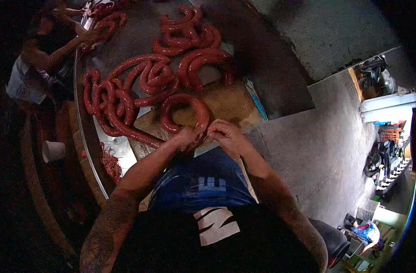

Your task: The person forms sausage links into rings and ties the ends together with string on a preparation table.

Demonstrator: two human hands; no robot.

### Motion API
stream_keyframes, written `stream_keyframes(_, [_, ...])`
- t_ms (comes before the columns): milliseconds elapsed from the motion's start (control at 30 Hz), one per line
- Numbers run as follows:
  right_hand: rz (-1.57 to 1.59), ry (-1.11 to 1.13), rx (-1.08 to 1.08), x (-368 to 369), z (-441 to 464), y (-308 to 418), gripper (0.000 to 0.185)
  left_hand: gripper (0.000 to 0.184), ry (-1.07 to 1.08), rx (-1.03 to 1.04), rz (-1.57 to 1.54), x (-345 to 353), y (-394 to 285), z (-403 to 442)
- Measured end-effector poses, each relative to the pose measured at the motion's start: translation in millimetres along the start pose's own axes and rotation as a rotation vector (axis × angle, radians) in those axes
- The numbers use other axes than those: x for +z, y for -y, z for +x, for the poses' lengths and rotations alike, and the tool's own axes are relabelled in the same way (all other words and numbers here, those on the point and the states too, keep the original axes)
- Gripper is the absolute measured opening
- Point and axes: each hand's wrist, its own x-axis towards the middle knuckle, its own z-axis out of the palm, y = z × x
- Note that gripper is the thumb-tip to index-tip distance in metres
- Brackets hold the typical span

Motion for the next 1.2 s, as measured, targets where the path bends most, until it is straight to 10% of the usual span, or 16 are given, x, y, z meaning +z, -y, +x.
stream_keyframes(133, [-0.155,-0.108,0.022,34,19,-21,0.012,0.064,0.021,-0.338,-1.006,-10,-19,-8])
stream_keyframes(300, [-0.247,-0.252,0.191,43,7,-51,0.018,0.048,0.147,-0.202,-0.448,-9,29,1])
stream_keyframes(400, [-0.392,-0.324,0.375,-1,-75,-73,0.018,0.044,-0.213,0.512,-0.029,8,55,14])
stream_keyframes(567, [-0.675,-0.818,0.734,-93,-297,-14,0.013,0.041,-0.065,-0.1,-0.138,14,45,34])
stream_keyframes(633, [-0.824,-1.143,0.821,-103,-330,47,0.016,0.043,-0.056,-0.038,-0.257,18,30,28])
stream_keyframes(700, [-0.961,-1.406,0.663,-102,-347,87,0.013,0.045,-0.047,0.027,-0.368,31,30,31])
stream_keyframes(767, [-0.398,-1.567,-0.149,-97,-332,98,0.012,0.051,-0.167,0.056,-0.2,51,44,43])
stream_keyframes(867, [0.174,-1.258,-0.413,-47,-184,104,0.034,0.059,-0.355,-0.069,-0.186,60,34,48])
stream_keyframes(1000, [0.127,-0.545,-0.011,32,6,51,0.027,0.061,-0.289,0.058,-0.138,59,45,65])
stream_keyframes(1100, [0.365,-0.581,0.23,65,6,-24,0.024,0.06,-0.359,0.112,0.136,41,30,52])
stream_keyframes(1200, [0.618,-0.615,0.418,97,-13,-101,0.024,0.049,-0.137,0.02,-0.233,-5,-31,3])
